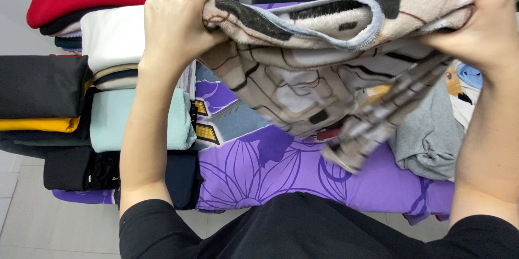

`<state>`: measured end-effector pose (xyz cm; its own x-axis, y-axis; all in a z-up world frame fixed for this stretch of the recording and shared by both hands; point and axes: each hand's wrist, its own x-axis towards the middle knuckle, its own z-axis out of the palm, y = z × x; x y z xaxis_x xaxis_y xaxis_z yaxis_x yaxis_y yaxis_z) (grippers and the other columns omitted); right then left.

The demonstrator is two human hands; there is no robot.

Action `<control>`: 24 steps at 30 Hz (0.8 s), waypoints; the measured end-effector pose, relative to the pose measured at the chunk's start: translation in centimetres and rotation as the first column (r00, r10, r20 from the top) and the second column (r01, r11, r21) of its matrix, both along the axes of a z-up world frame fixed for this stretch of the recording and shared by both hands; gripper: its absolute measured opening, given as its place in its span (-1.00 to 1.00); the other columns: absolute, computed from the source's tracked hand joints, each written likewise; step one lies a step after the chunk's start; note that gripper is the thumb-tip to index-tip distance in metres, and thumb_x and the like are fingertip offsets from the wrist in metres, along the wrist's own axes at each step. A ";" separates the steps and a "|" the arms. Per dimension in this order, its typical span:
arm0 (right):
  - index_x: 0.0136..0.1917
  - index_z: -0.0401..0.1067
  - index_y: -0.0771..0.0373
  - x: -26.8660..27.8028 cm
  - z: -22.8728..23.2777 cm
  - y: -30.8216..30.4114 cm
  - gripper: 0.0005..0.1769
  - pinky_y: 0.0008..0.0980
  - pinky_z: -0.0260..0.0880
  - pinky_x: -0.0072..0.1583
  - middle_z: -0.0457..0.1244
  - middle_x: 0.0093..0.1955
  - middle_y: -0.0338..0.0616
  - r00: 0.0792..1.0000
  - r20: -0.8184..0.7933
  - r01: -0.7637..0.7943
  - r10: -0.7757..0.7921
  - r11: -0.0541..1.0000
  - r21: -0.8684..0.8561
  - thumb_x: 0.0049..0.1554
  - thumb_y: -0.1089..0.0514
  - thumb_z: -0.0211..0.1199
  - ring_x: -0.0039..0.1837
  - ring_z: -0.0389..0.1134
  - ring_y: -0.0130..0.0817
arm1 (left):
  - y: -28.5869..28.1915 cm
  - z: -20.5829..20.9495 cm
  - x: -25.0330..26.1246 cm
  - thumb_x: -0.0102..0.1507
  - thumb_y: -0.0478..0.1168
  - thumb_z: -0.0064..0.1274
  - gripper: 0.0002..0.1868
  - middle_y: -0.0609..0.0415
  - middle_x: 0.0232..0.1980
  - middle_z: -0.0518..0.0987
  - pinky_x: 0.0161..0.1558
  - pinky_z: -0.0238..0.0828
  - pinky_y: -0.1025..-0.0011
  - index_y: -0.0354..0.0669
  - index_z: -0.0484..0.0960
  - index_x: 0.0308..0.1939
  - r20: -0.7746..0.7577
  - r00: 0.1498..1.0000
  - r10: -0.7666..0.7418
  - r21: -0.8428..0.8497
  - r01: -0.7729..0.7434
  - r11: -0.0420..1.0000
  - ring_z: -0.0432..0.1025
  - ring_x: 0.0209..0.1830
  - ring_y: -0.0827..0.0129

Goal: The person folds a pair of light green sweatpants, a patterned long-sleeve shirt, and a white long-sleeve shirt on a purple tablecloth. Each item is smoothed, folded into a compact rectangle, and placed on a growing stack to the left.

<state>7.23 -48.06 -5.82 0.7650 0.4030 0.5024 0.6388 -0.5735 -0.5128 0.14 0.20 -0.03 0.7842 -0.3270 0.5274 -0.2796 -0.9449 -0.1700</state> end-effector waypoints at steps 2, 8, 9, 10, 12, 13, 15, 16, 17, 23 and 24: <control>0.46 0.15 0.49 2.4 -2.5 -2.5 -0.40 -0.25 0.18 0.27 0.21 0.29 0.24 0.995 -0.024 -0.089 0.093 0.987 0.137 0.20 0.55 0.25 0.28 0.25 -0.07 | 0.8 -1.7 0.8 0.05 0.06 0.26 -0.61 0.17 -0.39 0.48 -0.59 0.16 0.13 -0.04 0.42 -0.36 -0.003 1.000 0.025 -0.018 -0.025 1.000 0.43 -0.41 0.06; 0.28 0.37 0.37 4.7 -7.4 -7.1 -0.78 -0.43 0.19 0.34 0.23 0.26 -0.02 0.993 -0.104 -0.028 0.062 0.952 0.305 0.55 0.62 0.14 0.28 0.23 -0.31 | 1.7 -4.9 -0.2 0.12 -0.31 0.06 -0.77 0.02 -0.30 0.48 -0.43 0.19 0.33 -0.22 0.44 -0.15 -0.218 0.948 -0.233 -0.464 0.110 0.879 0.34 -0.40 0.26; 0.27 0.37 0.18 5.1 -8.5 -7.7 -0.77 -0.65 0.17 0.16 0.25 0.13 -0.29 0.962 -0.272 0.094 0.009 0.927 0.363 0.51 0.48 0.13 0.11 0.22 -0.63 | 1.6 -4.9 -0.9 0.13 -0.48 -0.02 -0.60 0.09 -0.22 0.50 -0.41 0.19 0.54 -0.26 0.48 0.07 -0.322 0.830 -0.455 -0.675 0.135 0.725 0.30 -0.38 0.48; 0.27 0.37 0.18 5.0 -9.0 -7.8 -0.77 -0.65 0.17 0.16 0.25 0.13 -0.29 0.962 -0.274 0.094 0.010 0.927 0.363 0.51 0.48 0.13 0.11 0.22 -0.63 | 1.6 -6.0 -1.2 0.13 -0.48 -0.02 -0.60 0.09 -0.22 0.50 -0.41 0.19 0.54 -0.26 0.48 0.07 -0.324 0.830 -0.454 -0.676 0.133 0.725 0.30 -0.38 0.48; 0.40 0.35 0.15 4.8 -9.9 -7.9 -0.65 -0.65 0.17 0.33 0.25 0.35 -0.24 0.972 -0.234 0.114 -0.022 0.917 0.383 0.43 0.45 0.19 0.29 0.21 -0.56 | 1.8 -8.1 -1.6 0.43 -0.34 -0.02 -0.65 0.02 -0.19 0.49 -0.50 0.44 0.70 -0.14 0.12 0.14 -0.327 0.634 -0.701 -0.925 -0.062 0.376 0.52 -0.33 0.43; 0.40 0.35 0.15 5.1 -10.7 -8.4 -0.65 -0.65 0.17 0.33 0.25 0.35 -0.24 0.972 -0.234 0.113 -0.022 0.917 0.383 0.43 0.45 0.19 0.29 0.21 -0.56 | 1.7 -8.4 -2.0 0.43 -0.34 -0.02 -0.65 0.02 -0.19 0.49 -0.50 0.44 0.70 -0.14 0.12 0.14 -0.327 0.634 -0.701 -0.925 -0.062 0.376 0.52 -0.33 0.43; 0.29 0.33 0.03 5.4 -12.4 -9.6 -0.78 -0.72 0.23 0.27 0.25 0.25 -0.39 0.928 -0.369 0.223 -0.047 0.865 0.449 0.46 0.29 0.22 0.23 0.24 -0.67 | 1.4 -9.3 -2.8 0.44 -0.25 -0.05 -0.71 0.20 -0.18 0.20 -0.25 0.11 0.63 -0.02 0.10 0.00 -0.283 0.698 -0.657 -0.932 -0.039 0.360 0.16 -0.26 0.61; 0.29 0.33 0.03 5.5 -12.9 -10.3 -0.78 -0.72 0.23 0.27 0.25 0.25 -0.39 0.928 -0.371 0.224 -0.048 0.865 0.448 0.46 0.29 0.22 0.23 0.24 -0.67 | 1.5 -9.1 -3.0 0.44 -0.25 -0.05 -0.71 0.20 -0.18 0.20 -0.25 0.11 0.63 -0.02 0.10 0.00 -0.284 0.698 -0.658 -0.932 -0.041 0.360 0.16 -0.26 0.61; 0.28 0.30 0.03 5.5 -13.5 -10.9 -0.85 -0.70 0.18 0.26 0.22 0.20 -0.41 0.938 -0.342 0.206 -0.051 0.877 0.433 0.54 0.13 0.26 0.20 0.21 -0.68 | 1.6 -8.9 -3.2 0.39 -0.20 0.03 -0.74 0.17 -0.16 0.27 -0.21 0.11 0.55 -0.05 0.22 -0.06 -0.341 0.735 -0.586 -0.857 0.013 0.515 0.18 -0.24 0.52; 0.09 0.28 0.01 6.0 -15.0 -13.2 -0.72 -0.63 -0.03 0.05 0.08 -0.07 -0.51 0.936 -0.336 0.220 -0.106 0.920 0.325 0.69 0.02 0.22 -0.03 0.02 -0.75 | 3.1 -10.7 -3.1 0.32 -0.24 0.10 -0.80 0.08 -0.19 0.44 -0.16 0.18 0.36 -0.12 0.37 -0.11 -0.484 0.784 -0.388 -0.598 0.026 0.801 0.32 -0.23 0.29; 0.13 0.31 0.04 6.1 -15.0 -13.5 -0.78 -0.63 0.01 0.04 0.10 -0.07 -0.49 0.937 -0.331 0.206 -0.106 0.937 0.283 0.68 0.16 0.22 -0.02 0.06 -0.73 | 3.5 -11.2 -3.0 0.29 -0.32 0.09 -0.76 0.06 -0.22 0.49 -0.18 0.19 0.31 -0.12 0.33 -0.08 -0.501 0.797 -0.338 -0.572 -0.012 0.820 0.37 -0.27 0.21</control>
<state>13.37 -61.51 -20.85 0.9411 0.1284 0.3127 0.3369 -0.4340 -0.8355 -2.88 3.75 -11.25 0.9475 -0.2888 0.1372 -0.3139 -0.7590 0.5705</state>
